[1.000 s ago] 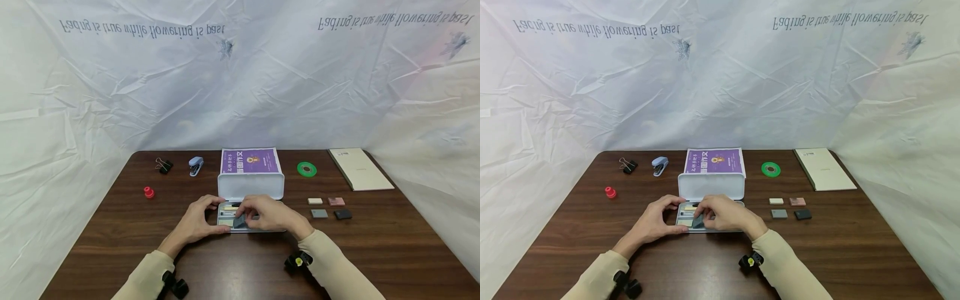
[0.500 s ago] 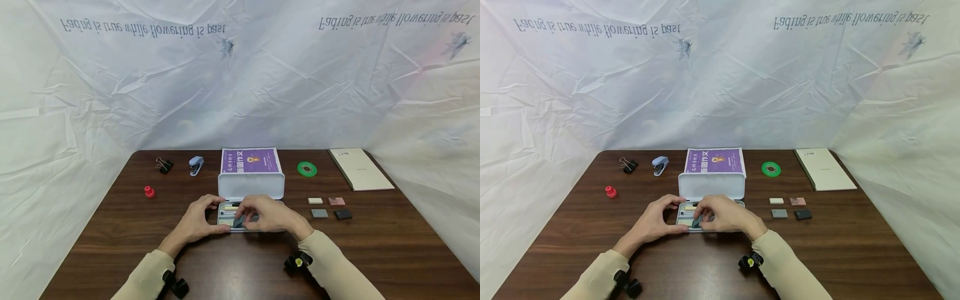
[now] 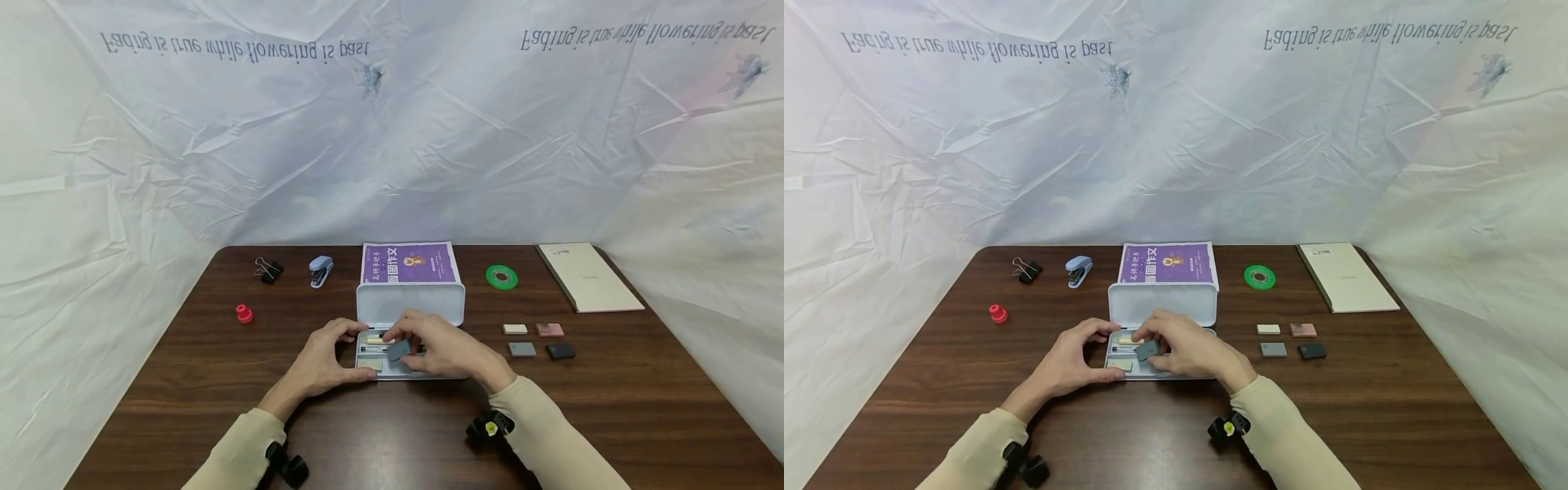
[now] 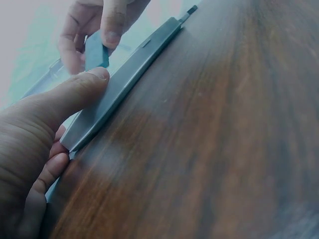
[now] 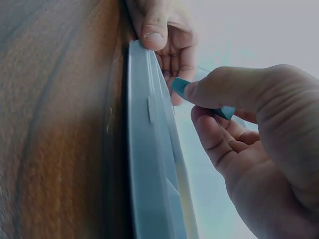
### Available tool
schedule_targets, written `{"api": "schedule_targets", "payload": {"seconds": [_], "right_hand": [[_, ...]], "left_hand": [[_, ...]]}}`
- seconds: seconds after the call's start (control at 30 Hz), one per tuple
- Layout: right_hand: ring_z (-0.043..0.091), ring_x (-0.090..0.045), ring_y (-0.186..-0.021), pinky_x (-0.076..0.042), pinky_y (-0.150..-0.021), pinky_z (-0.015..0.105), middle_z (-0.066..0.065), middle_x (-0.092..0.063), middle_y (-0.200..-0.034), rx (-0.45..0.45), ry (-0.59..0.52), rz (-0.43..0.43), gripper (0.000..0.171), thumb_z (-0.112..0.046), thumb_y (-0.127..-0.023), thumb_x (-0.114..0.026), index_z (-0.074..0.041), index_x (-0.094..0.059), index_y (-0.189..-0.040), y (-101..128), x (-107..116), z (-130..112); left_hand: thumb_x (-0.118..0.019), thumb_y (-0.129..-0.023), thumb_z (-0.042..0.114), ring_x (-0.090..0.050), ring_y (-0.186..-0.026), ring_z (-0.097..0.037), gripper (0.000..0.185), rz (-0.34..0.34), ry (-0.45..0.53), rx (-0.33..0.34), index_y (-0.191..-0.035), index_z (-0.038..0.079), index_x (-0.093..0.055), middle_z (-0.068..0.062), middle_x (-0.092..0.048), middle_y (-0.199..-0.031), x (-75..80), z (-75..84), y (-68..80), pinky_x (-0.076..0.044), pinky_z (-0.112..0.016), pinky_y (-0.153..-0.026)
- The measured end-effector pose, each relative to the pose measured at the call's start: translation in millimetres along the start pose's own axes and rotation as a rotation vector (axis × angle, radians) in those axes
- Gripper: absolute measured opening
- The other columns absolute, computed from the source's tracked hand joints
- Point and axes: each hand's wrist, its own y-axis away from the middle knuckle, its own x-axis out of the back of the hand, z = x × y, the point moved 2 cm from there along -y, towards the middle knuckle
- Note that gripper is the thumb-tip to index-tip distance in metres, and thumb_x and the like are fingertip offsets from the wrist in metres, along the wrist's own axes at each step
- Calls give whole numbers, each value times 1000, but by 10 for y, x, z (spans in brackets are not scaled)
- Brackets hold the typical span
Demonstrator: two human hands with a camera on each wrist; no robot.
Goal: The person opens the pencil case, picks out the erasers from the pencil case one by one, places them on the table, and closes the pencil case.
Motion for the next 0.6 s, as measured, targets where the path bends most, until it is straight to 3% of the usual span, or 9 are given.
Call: {"api": "schedule_targets", "payload": {"seconds": [0.13,0.33,0.6], "right_hand": [[9,-58,-98,-56,-84,28,-5,-62,-118,6,23,0,39,-5,-101,-76,-13,-76,-140,62,44,4],[11,-59,-104,-54,-88,29,-9,-61,-122,-37,-9,24,35,-4,-101,-73,-21,-77,-132,187,126,5],[14,-61,-99,-58,-78,36,-11,-65,-121,-41,-19,87,36,-4,-99,-78,-19,-76,-131,522,363,98]], "left_hand": [[-101,-79,55,-67,-121,-14,80,-8,4,3,-143,18,-70,5,-69,-138,-13,1,-10,-59,-41,-108],[-101,-79,55,-67,-122,-14,79,-8,10,7,-142,20,-70,6,-69,-138,-27,0,-11,-59,-40,-109],[-103,-77,54,-67,-120,-14,80,8,-8,14,-141,20,-71,6,-70,-136,-16,-9,8,-59,-40,-108]]}}
